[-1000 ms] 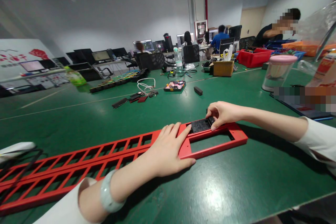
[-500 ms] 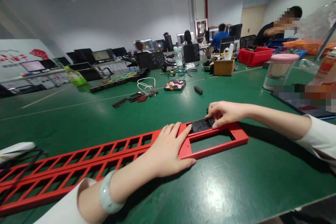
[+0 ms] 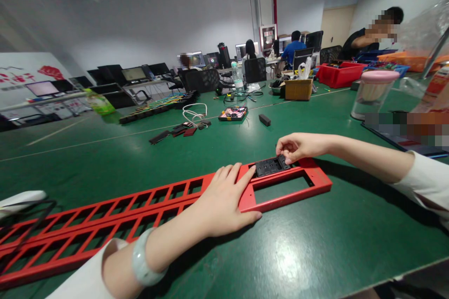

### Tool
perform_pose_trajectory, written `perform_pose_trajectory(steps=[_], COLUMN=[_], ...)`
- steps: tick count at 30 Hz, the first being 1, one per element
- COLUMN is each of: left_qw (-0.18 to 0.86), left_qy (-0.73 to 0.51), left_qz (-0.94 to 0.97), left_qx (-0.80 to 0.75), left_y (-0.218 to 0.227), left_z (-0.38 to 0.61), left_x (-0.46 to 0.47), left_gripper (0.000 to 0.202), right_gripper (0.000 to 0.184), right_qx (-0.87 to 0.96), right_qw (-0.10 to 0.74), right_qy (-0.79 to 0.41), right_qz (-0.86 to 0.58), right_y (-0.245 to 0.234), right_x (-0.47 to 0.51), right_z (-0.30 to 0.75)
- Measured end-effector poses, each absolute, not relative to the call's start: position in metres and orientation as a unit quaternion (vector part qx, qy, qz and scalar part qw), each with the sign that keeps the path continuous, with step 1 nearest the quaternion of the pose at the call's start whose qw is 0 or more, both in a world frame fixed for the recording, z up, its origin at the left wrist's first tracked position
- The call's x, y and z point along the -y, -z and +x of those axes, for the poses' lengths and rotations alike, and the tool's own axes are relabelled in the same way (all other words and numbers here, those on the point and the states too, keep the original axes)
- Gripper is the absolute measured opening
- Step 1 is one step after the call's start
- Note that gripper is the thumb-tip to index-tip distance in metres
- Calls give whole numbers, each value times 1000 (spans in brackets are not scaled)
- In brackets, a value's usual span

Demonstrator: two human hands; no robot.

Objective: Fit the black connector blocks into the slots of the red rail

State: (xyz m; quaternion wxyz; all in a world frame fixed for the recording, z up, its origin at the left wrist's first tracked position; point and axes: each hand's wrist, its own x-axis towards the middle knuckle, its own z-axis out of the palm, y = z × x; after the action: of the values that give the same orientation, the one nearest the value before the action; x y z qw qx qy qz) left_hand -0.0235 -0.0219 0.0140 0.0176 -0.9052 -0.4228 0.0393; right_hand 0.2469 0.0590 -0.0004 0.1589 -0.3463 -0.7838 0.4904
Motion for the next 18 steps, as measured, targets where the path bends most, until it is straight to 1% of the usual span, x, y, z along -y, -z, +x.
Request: perform_pose_trajectory(steps=[6,11,18], left_qw=[11,6,11], left_qy=[-31,-28,-27], left_qz=[-907,-906,-905], left_qx=[420,422,424], left_y=[-12,-12,-12], left_z=[-25,-25,-24], left_x=[21,21,21], left_gripper=[87,87,87], right_gripper=[25,22,18], right_qx=[790,799,812], right_qw=[147,140,174], right_qy=[-475,-456,-427], right_qz=[-359,-366,-358], right_y=[-1,-2,5], right_x=[-58,-57,-57], right_z=[247,246,245])
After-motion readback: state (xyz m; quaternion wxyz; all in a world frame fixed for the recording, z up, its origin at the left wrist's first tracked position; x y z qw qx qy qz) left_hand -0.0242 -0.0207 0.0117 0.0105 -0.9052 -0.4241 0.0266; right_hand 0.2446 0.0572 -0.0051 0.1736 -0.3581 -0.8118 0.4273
